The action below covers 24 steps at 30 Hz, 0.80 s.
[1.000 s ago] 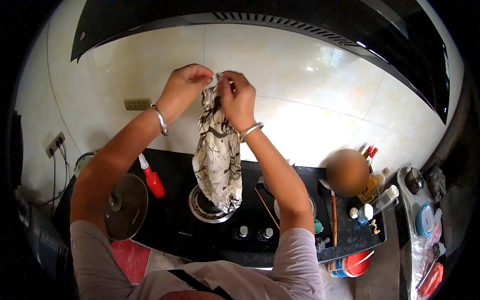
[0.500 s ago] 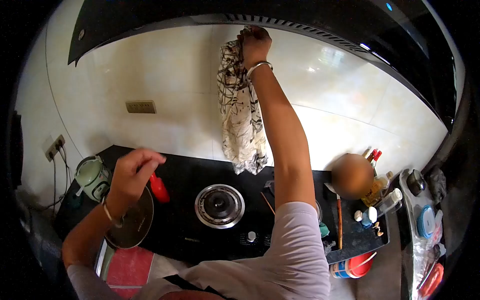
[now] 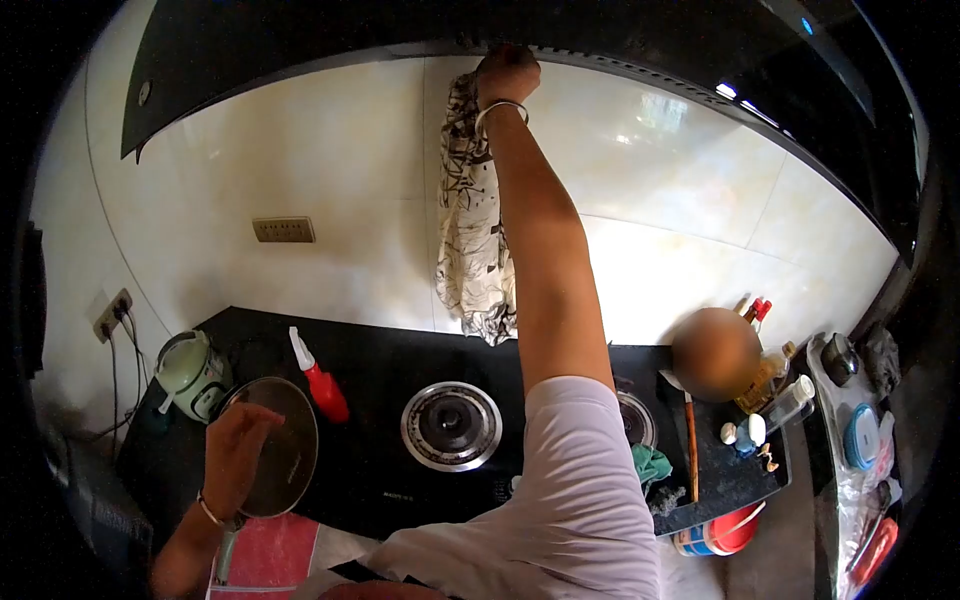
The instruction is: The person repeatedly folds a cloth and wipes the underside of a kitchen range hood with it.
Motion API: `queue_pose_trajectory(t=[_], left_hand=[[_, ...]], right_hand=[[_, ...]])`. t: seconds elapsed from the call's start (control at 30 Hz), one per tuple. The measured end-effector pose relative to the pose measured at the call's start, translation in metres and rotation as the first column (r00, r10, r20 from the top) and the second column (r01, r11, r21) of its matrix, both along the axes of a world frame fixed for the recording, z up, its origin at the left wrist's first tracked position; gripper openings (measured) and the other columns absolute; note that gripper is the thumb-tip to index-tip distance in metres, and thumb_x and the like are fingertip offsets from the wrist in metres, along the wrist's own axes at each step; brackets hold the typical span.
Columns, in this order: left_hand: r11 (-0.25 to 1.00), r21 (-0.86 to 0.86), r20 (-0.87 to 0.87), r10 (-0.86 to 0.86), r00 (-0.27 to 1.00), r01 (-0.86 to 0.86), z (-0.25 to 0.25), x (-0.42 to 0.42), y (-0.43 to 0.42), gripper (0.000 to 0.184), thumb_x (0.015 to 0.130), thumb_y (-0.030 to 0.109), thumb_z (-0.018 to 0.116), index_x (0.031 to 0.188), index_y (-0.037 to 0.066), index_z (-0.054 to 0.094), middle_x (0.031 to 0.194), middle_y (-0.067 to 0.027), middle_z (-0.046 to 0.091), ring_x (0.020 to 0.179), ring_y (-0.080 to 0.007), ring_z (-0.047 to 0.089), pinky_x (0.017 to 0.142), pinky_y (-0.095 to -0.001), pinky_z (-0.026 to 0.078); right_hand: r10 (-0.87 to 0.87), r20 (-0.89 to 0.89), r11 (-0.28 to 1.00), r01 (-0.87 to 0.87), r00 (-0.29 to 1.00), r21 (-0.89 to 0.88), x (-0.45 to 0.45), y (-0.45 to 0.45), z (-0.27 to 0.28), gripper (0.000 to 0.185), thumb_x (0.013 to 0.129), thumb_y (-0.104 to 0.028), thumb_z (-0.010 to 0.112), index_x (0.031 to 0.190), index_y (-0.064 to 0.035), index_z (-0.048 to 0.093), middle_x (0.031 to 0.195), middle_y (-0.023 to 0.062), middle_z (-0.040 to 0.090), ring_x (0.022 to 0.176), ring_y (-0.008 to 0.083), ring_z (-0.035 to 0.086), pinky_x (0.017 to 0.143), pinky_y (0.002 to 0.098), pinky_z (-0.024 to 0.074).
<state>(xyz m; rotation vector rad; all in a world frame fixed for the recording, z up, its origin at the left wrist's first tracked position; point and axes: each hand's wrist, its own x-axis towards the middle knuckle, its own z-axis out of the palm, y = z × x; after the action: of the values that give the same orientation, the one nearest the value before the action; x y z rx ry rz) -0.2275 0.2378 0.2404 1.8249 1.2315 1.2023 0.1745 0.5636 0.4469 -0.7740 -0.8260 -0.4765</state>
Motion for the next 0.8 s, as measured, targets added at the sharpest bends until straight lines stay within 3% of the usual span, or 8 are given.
queue_pose_trajectory(t=[0.2,0.3,0.4,0.5,0.57,0.67,0.73,0.8], left_hand=[[0.996,-0.085,0.061,0.023,0.998,-0.018,-0.004,-0.009,-0.003,0.009,0.086,-0.002,0.052,0.087,-0.003,0.06,0.086,-0.0078,0.064,0.081,-0.011,0.06,0.074,-0.0219,0.046],[0.996,-0.087,0.101,0.02,0.995,-0.011,-0.008,-0.015,-0.004,0.009,0.086,-0.002,0.051,0.089,-0.003,0.06,0.086,-0.0078,0.064,0.082,-0.0108,0.06,0.075,-0.0213,0.045],[0.997,-0.07,0.1,0.026,0.995,-0.02,-0.011,-0.018,-0.004,0.009,0.086,-0.002,0.051,0.089,-0.003,0.06,0.086,-0.0073,0.064,0.082,-0.0103,0.059,0.075,-0.0208,0.045],[0.996,-0.087,0.133,0.03,0.991,-0.018,-0.01,-0.018,-0.005,0.01,0.086,-0.003,0.05,0.089,-0.002,0.06,0.086,-0.0068,0.064,0.083,-0.0099,0.059,0.076,-0.0206,0.045],[0.995,-0.095,0.152,0.034,0.988,-0.019,-0.009,-0.017,-0.006,0.01,0.086,-0.003,0.05,0.089,-0.002,0.06,0.086,-0.0067,0.064,0.083,-0.0099,0.059,0.076,-0.0206,0.045],[0.995,-0.092,0.151,0.049,0.987,-0.035,-0.009,-0.019,-0.008,0.01,0.086,-0.003,0.05,0.089,-0.003,0.06,0.086,-0.0067,0.063,0.082,-0.01,0.059,0.075,-0.0206,0.045],[0.993,-0.105,0.153,0.068,0.986,-0.052,-0.009,-0.021,-0.009,0.01,0.086,-0.003,0.05,0.089,-0.003,0.06,0.086,-0.007,0.063,0.082,-0.0101,0.059,0.076,-0.0206,0.045],[0.995,-0.078,0.116,0.074,0.99,-0.065,-0.01,-0.025,-0.01,0.01,0.086,-0.003,0.05,0.089,-0.003,0.059,0.086,-0.0073,0.063,0.083,-0.0105,0.06,0.076,-0.0206,0.045]], right_hand=[[-0.03,-0.104,0.999,0.034,0.994,0.042,-0.016,-0.002,0.003,0.017,0.078,-0.011,0.057,0.074,0.0045,0.064,0.071,0.0241,0.063,0.063,0.0374,0.062,0.059,0.0413,0.0483],[0.105,-0.178,0.993,-0.094,0.978,0.069,-0.021,-0.006,0.005,0.015,0.079,-0.006,0.055,0.075,0.0043,0.064,0.069,0.0207,0.063,0.06,0.0316,0.062,0.056,0.0379,0.0479],[0.601,-0.238,0.799,-0.565,0.763,0.205,-0.037,-0.032,0.005,0.01,0.069,-0.005,0.062,0.078,0.0002,0.064,0.071,0.0146,0.064,0.06,0.0177,0.056,0.057,0.0326,0.0483],[0.613,-0.236,0.786,-0.553,0.754,0.276,-0.023,0.002,0.005,0.012,0.078,0.002,0.051,0.079,0.0021,0.063,0.073,0.0113,0.063,0.066,0.0208,0.058,0.06,0.0336,0.0478],[0.407,-0.105,0.903,-0.383,0.907,0.192,-0.007,0.029,-0.002,0.009,0.077,0.004,0.052,0.078,0.0014,0.061,0.075,0.0118,0.062,0.067,0.0206,0.058,0.062,0.0331,0.0484],[0.284,-0.037,0.934,-0.268,0.958,0.237,-0.002,0.047,-0.003,0.007,0.077,0.006,0.053,0.077,-0.0006,0.057,0.078,0.0116,0.061,0.067,0.0205,0.056,0.061,0.0339,0.0494],[0.4,-0.039,0.879,-0.371,0.916,0.301,-0.005,0.046,-0.001,0.009,0.078,0.007,0.053,0.077,-0.0022,0.054,0.078,0.0114,0.06,0.066,0.021,0.056,0.06,0.0356,0.0498],[0.616,-0.069,0.752,-0.56,0.785,0.348,-0.009,0.042,0.0,0.011,0.079,0.007,0.052,0.077,-0.0036,0.052,0.079,0.0114,0.059,0.066,0.0219,0.056,0.057,0.037,0.0497]])
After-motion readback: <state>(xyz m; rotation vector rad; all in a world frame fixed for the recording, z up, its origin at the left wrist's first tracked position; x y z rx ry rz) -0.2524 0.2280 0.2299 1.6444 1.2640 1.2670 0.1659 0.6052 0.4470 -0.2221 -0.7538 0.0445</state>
